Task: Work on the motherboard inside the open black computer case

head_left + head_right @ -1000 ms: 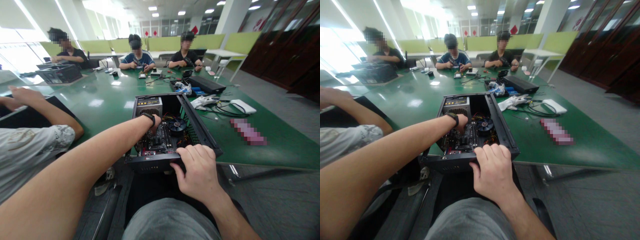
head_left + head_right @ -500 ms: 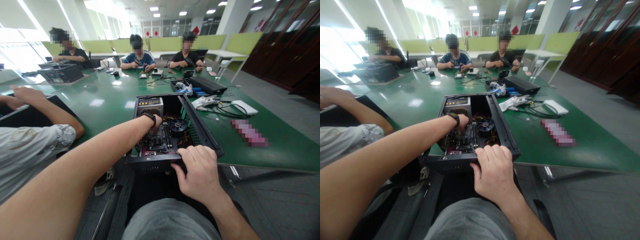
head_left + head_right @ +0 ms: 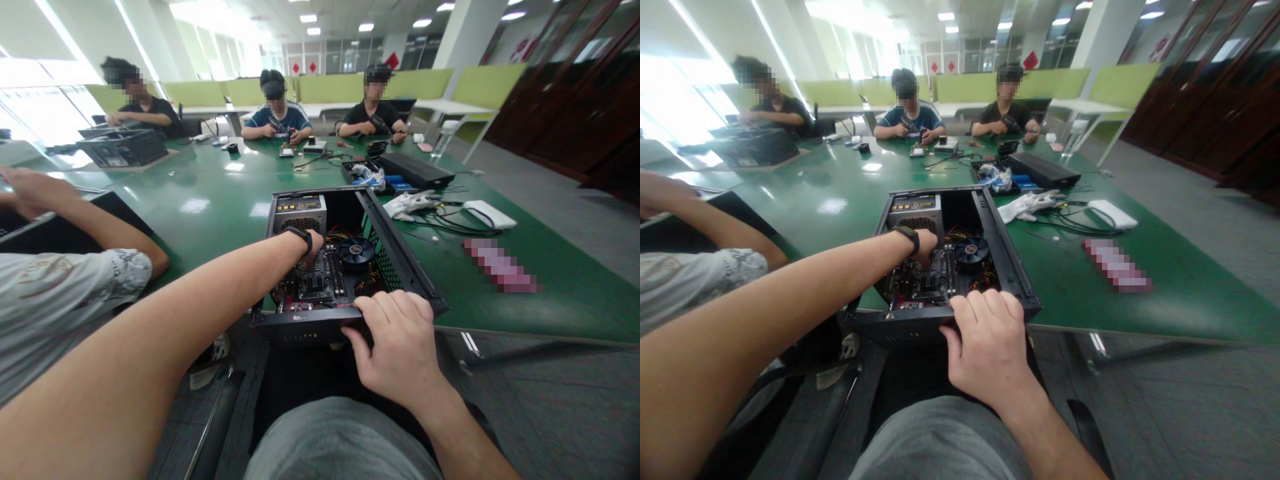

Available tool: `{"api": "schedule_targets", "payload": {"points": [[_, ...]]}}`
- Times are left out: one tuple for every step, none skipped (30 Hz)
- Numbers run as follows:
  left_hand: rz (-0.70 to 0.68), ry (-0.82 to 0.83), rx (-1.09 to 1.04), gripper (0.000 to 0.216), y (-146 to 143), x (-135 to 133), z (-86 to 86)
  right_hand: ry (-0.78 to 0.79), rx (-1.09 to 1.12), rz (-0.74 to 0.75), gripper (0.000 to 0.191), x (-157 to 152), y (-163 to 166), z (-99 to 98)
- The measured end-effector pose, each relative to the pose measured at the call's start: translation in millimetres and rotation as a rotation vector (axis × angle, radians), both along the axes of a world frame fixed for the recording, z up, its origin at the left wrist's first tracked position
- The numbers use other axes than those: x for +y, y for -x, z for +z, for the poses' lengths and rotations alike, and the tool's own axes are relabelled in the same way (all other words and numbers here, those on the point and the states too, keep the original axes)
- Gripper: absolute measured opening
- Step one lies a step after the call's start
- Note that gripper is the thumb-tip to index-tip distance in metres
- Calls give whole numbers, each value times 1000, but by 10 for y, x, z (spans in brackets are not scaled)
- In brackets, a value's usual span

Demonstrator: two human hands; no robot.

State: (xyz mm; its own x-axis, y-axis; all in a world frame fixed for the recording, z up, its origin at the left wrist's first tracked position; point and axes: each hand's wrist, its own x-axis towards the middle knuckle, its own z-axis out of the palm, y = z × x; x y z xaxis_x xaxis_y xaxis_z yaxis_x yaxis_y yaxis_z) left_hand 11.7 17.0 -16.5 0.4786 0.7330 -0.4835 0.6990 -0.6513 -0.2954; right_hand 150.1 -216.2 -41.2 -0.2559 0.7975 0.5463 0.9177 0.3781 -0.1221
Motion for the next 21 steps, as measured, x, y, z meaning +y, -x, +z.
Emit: {"api": "schedule_targets", "payload": {"points": [[3, -1, 8, 53, -5, -14, 10, -1, 0, -1, 23, 0, 1, 0], [5, -2, 15, 51, -9, -27, 19, -3, 0, 0, 23, -1, 1, 0], [6, -3, 18, 50, -13, -38, 27, -5, 1, 2, 23, -1, 1, -1], [5, -2, 19, 49, -16, -47, 33, -6, 3, 3, 23, -1, 1, -1], [2, -1, 18, 49, -17, -53, 38, -7, 4, 4, 23, -2, 1, -1], [-2, 0, 16, 49, -17, -56, 41, -7, 4, 5, 23, -2, 1, -2], [-5, 1, 13, 49, -15, -56, 41, -5, 4, 4, 23, -2, 0, -3], [-7, 2, 10, 50, -13, -53, 39, -4, 5, 4, 22, -1, 0, -5], [-9, 1, 6, 51, -9, -47, 33, -4, 6, 4, 22, -1, 0, -6], [-11, -2, 3, 52, -5, -39, 26, -5, 7, 3, 22, 0, 0, -6], [-14, -4, 3, 52, 0, -28, 15, -4, 8, 4, 22, 0, 0, -6], [-17, -6, 6, 53, 5, -14, 2, -5, 9, 4, 22, -1, 0, -5], [-20, -7, 11, 53, 11, 2, -12, -4, 9, 5, 22, -2, 0, -2], [-23, -7, 14, 54, 17, 20, -29, -3, 8, 5, 22, -4, -1, 3], [-26, -6, 13, 54, 24, 41, -46, 1, 6, 5, 22, -7, -2, 8], [-28, -7, 6, 55, 31, 64, -64, 5, 4, 5, 22, -10, -5, 15], [-30, -9, -6, 57, 38, 87, -81, 10, 1, 7, 22, -13, -7, 22], [-30, -13, -20, 58, 44, 109, -96, 16, -3, 11, 24, -16, -9, 27], [-28, -15, -31, 60, 50, 130, -110, 22, -6, 16, 27, -18, -10, 32], [-26, -17, -42, 62, 54, 147, -120, 24, -9, 21, 29, -18, -9, 34], [-20, -19, -50, 62, 59, 159, -125, 22, -11, 23, 30, -18, -7, 34]]}}
